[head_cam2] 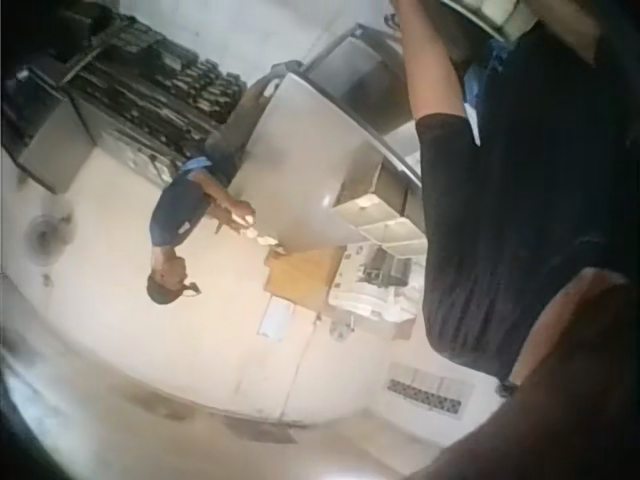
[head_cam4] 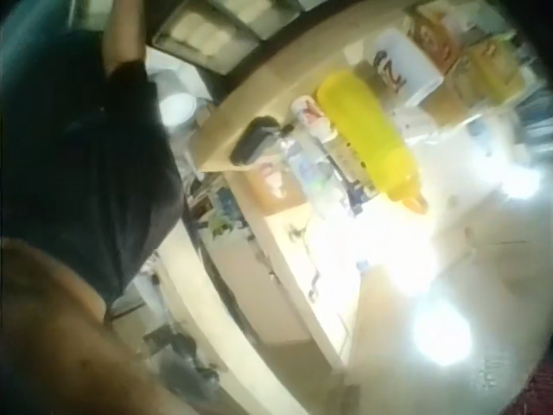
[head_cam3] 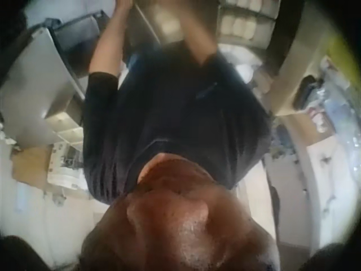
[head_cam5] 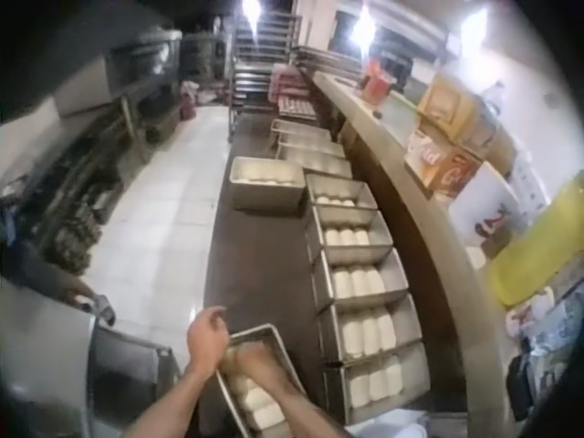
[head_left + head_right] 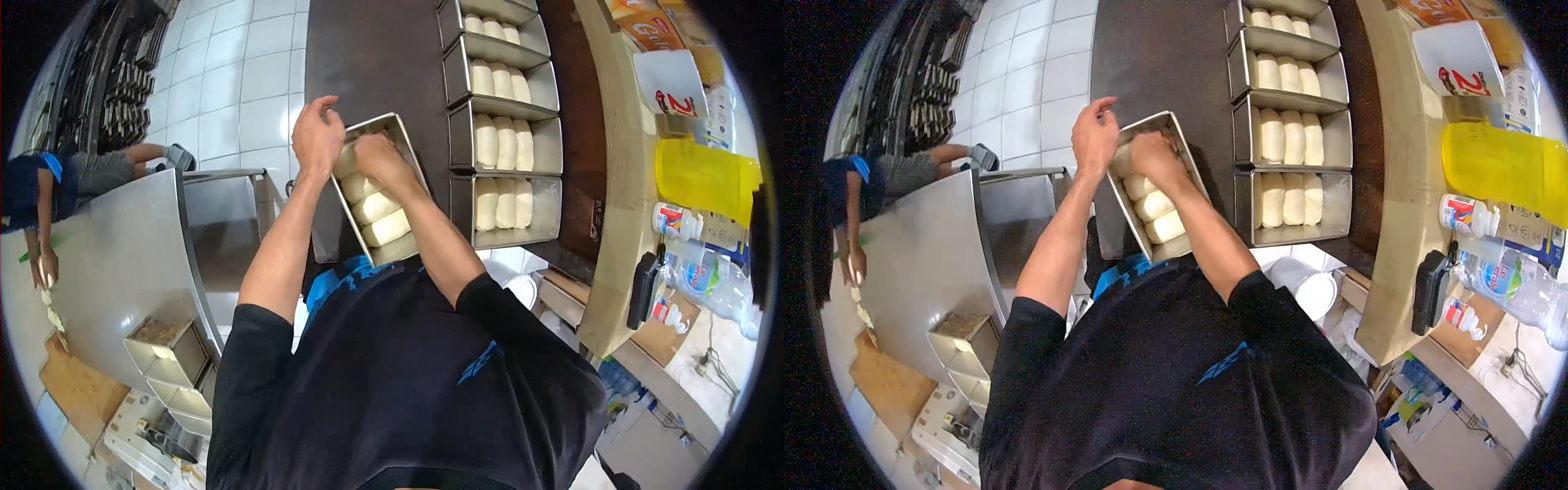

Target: Placing shaped dough pieces into individual compartments within metal bread pans.

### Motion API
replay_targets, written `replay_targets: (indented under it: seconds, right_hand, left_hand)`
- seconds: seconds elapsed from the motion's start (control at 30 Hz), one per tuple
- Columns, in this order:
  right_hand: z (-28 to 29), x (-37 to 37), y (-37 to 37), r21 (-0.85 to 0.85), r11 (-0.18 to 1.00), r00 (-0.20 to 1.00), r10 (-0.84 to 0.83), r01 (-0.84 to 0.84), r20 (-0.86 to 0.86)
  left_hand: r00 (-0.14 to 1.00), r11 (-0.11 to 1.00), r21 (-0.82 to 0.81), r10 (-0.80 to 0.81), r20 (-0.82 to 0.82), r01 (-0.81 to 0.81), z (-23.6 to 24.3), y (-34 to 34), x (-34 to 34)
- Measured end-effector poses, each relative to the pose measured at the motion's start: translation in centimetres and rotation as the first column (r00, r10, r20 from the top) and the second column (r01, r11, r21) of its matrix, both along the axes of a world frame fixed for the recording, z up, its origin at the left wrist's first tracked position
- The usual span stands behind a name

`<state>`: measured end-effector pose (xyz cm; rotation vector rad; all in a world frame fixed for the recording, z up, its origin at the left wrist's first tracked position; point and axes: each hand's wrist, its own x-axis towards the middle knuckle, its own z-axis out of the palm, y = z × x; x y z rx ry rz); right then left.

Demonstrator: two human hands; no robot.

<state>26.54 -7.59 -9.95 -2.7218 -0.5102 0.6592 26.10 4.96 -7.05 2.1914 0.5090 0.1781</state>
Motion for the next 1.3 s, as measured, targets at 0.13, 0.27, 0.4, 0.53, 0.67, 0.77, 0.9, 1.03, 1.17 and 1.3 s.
replay_targets:
  seconds: [0.13, 0.27, 0.4, 0.53, 0.67, 0.77, 0.9, 1.03, 1.17, 1.3]
  right_hand:
    - [1.1, 2.1, 0.3, 0.007, 1.000, 0.998, -0.026, 0.026, -0.054]
    - [1.9, 2.7, -0.3, 0.030, 0.996, 0.990, 0.087, -0.084, -0.112]
    - [3.1, 3.2, -0.1, 0.040, 0.963, 0.942, 0.269, -0.266, -0.203]
    - [4.0, 2.4, -0.6, 0.046, 0.879, 0.847, 0.470, -0.475, -0.247]
    - [5.6, 1.5, -1.0, -0.004, 0.889, 0.873, 0.450, -0.459, -0.190]
    - [6.4, 0.6, -1.4, -0.035, 0.912, 0.908, 0.403, -0.409, -0.119]
    - [6.5, -1.2, -4.6, -0.001, 0.940, 0.923, 0.335, -0.341, -0.191]
    - [6.1, -1.4, -5.0, -0.006, 0.941, 0.919, 0.329, -0.338, -0.218]
    - [5.8, -2.2, -5.0, 0.001, 0.940, 0.909, 0.331, -0.342, -0.251]
    - [5.6, -2.2, -4.0, 0.016, 0.938, 0.903, 0.338, -0.346, -0.266]
  left_hand:
    - [1.000, 0.999, -0.037, -0.006, -0.022, 0.006, 0.4, -0.3, 0.0]
    - [1.000, 0.999, -0.036, 0.012, 0.023, -0.011, -0.4, 0.0, 0.4]
    - [1.000, 1.000, 0.005, 0.006, 0.010, -0.006, -0.2, 0.1, 0.6]
    - [0.999, 0.998, 0.012, 0.054, -0.001, -0.054, -0.4, -0.3, 0.8]
    - [0.996, 0.997, -0.006, 0.080, -0.031, -0.081, -0.3, -0.1, 0.6]
    - [0.995, 0.996, -0.022, 0.087, -0.040, -0.088, -0.2, -0.1, 0.6]
    - [0.996, 0.995, -0.063, 0.080, -0.048, -0.083, 0.2, -0.3, 0.5]
    - [0.996, 0.995, -0.073, 0.067, -0.060, -0.071, 0.0, -0.4, 0.6]
    - [0.995, 0.997, -0.057, 0.054, -0.078, -0.059, 0.2, -0.1, 0.8]
    - [0.994, 0.996, -0.052, 0.071, -0.088, -0.076, 0.4, -0.2, 0.7]
